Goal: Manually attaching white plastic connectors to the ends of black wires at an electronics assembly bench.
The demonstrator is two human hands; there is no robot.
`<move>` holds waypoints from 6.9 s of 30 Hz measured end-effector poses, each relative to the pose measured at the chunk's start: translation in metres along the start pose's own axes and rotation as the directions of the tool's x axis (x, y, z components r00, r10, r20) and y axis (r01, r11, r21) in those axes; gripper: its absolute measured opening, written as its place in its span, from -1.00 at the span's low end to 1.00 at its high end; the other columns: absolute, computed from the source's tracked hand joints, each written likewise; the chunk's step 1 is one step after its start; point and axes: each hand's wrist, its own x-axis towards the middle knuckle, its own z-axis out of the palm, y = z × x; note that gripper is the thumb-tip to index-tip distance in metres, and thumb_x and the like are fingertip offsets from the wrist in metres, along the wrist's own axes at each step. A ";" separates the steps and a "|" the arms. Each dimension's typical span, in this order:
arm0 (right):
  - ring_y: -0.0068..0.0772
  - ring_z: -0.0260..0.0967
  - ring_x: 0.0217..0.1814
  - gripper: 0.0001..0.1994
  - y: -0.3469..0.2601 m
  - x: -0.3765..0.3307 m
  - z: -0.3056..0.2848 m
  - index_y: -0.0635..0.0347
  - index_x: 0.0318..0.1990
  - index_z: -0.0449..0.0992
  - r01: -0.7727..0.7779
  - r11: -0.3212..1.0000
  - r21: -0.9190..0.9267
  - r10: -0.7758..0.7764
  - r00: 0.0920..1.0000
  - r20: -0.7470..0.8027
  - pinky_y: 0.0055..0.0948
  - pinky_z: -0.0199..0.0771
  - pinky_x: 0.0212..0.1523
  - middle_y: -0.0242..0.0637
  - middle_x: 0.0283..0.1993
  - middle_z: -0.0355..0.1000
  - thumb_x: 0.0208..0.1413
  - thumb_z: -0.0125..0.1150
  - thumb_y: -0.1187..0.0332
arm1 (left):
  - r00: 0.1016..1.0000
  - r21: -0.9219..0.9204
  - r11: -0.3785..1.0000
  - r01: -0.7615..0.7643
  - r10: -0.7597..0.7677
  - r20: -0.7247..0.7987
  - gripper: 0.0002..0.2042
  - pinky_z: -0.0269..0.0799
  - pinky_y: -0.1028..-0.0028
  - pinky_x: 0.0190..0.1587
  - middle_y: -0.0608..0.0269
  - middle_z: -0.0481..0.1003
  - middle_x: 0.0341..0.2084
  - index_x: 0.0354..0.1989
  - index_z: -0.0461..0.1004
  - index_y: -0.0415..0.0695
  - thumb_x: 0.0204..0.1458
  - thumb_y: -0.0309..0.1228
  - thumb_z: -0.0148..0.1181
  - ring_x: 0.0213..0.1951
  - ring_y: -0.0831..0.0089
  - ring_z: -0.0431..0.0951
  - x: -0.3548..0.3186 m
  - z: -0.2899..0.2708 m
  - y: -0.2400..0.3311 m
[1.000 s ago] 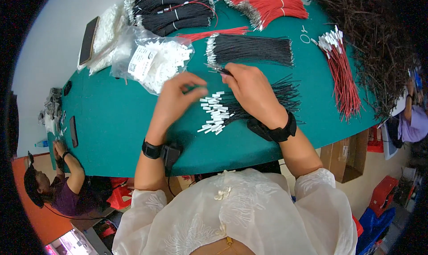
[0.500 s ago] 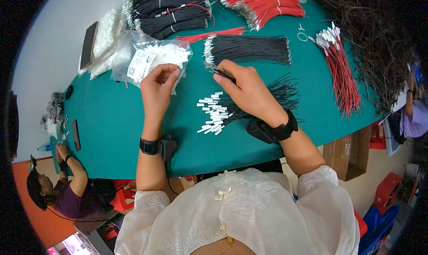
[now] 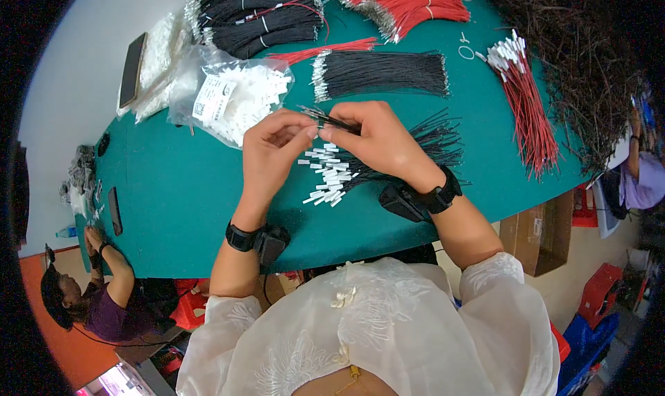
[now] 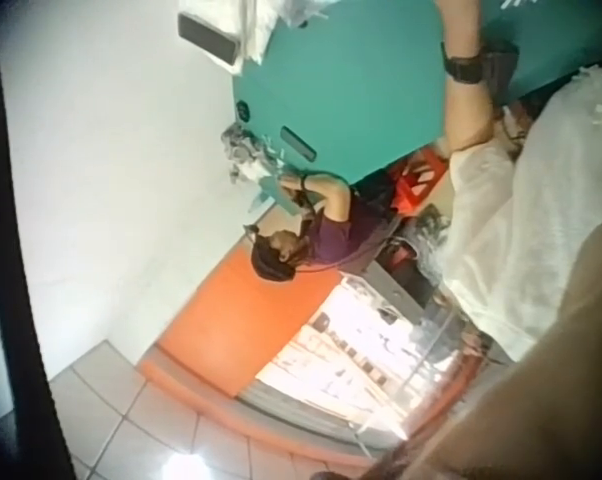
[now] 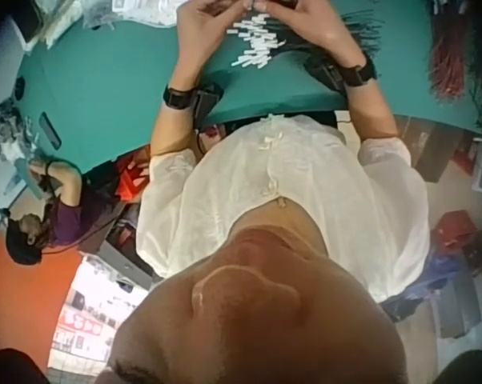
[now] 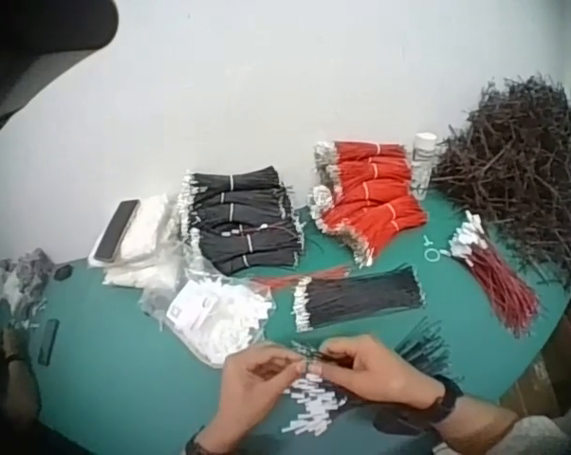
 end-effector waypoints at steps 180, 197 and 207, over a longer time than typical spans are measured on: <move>-0.82 0.02 -0.50 -0.87 0.004 0.001 0.000 0.31 -0.35 0.47 -0.058 0.973 0.224 0.070 0.996 -0.046 -0.65 0.00 -0.51 -0.60 -0.53 0.22 0.14 0.23 0.42 | 0.989 -0.168 0.975 0.143 -0.147 -0.010 -0.88 0.49 0.61 -0.26 0.22 0.59 -0.44 -0.26 0.56 -0.34 0.07 -0.54 0.24 -0.35 0.58 0.58 0.002 -0.005 0.004; -0.85 0.13 -0.47 -0.89 0.002 -0.001 -0.003 0.30 -0.32 0.51 0.004 0.989 0.149 0.026 0.980 -0.196 -0.72 0.08 -0.47 -0.60 -0.48 0.34 0.06 0.30 0.47 | 0.955 -0.422 0.863 0.276 -0.297 0.017 -0.83 0.43 0.66 -0.33 0.17 0.60 -0.39 -0.18 0.56 -0.30 0.13 -0.46 0.19 -0.40 0.58 0.54 0.004 -0.010 0.003; -0.82 0.22 -0.41 -0.89 0.005 -0.001 -0.003 0.32 -0.32 0.51 -0.017 0.991 0.129 0.039 0.986 -0.165 -0.72 0.19 -0.42 -0.54 -0.44 0.38 0.06 0.31 0.47 | 0.978 -0.374 0.906 0.201 -0.204 0.032 -0.84 0.44 0.62 -0.29 0.16 0.60 -0.38 -0.18 0.56 -0.30 0.13 -0.47 0.19 -0.34 0.54 0.58 0.004 -0.008 0.000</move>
